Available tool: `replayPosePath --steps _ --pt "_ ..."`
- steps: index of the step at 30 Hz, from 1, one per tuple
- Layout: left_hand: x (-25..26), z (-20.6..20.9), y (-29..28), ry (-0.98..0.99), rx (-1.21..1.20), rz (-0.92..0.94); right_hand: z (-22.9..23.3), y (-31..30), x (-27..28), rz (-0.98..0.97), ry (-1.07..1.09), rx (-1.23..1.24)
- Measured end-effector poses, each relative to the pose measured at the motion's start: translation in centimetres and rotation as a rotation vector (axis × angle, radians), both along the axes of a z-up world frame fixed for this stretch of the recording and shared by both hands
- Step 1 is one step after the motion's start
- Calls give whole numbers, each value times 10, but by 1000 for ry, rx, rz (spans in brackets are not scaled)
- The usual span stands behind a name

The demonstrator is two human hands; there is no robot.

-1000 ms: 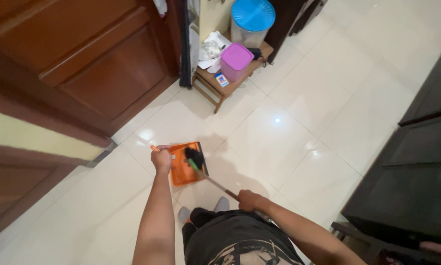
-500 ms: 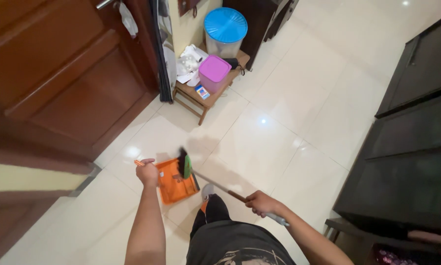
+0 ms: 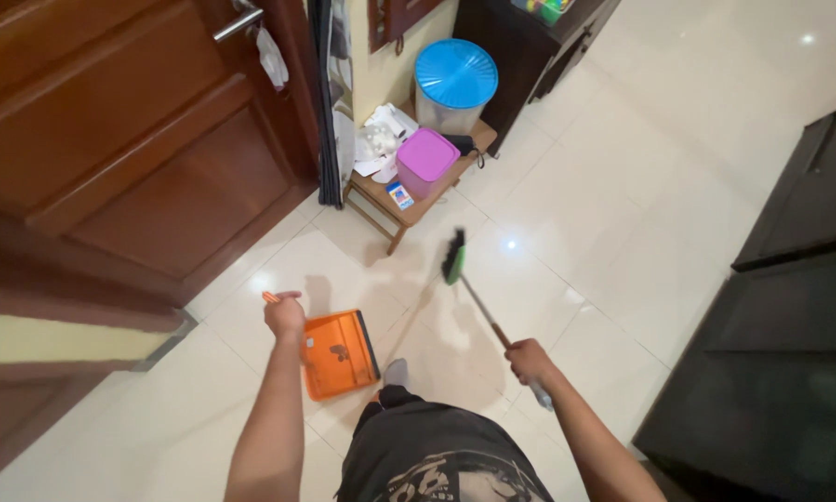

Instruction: Sweeping the floor with a broom and dustpan.

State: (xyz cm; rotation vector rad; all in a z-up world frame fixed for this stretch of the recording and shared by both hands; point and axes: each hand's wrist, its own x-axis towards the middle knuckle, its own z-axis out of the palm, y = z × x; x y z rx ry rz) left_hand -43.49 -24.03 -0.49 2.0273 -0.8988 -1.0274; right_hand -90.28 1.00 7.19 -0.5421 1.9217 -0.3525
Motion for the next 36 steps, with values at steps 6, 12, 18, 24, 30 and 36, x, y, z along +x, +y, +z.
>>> replayPosePath --steps 6,12,18,24,30,36 --pt "5 70 -27 390 75 148 -18 -51 -49 -4 99 -6" --pt "-11 46 -18 414 33 246 -30 -105 -96 86 236 7" --pt "-59 42 8 438 -30 377 -26 -175 -151 283 372 66" --pt "-125 22 30 448 -87 591 -35 -246 -222 487 451 58" --pt "-190 2 59 152 -128 723 -52 -311 -277 687 488 47" --pt "-246 30 100 129 -104 941 -85 -378 -300 907 517 51"
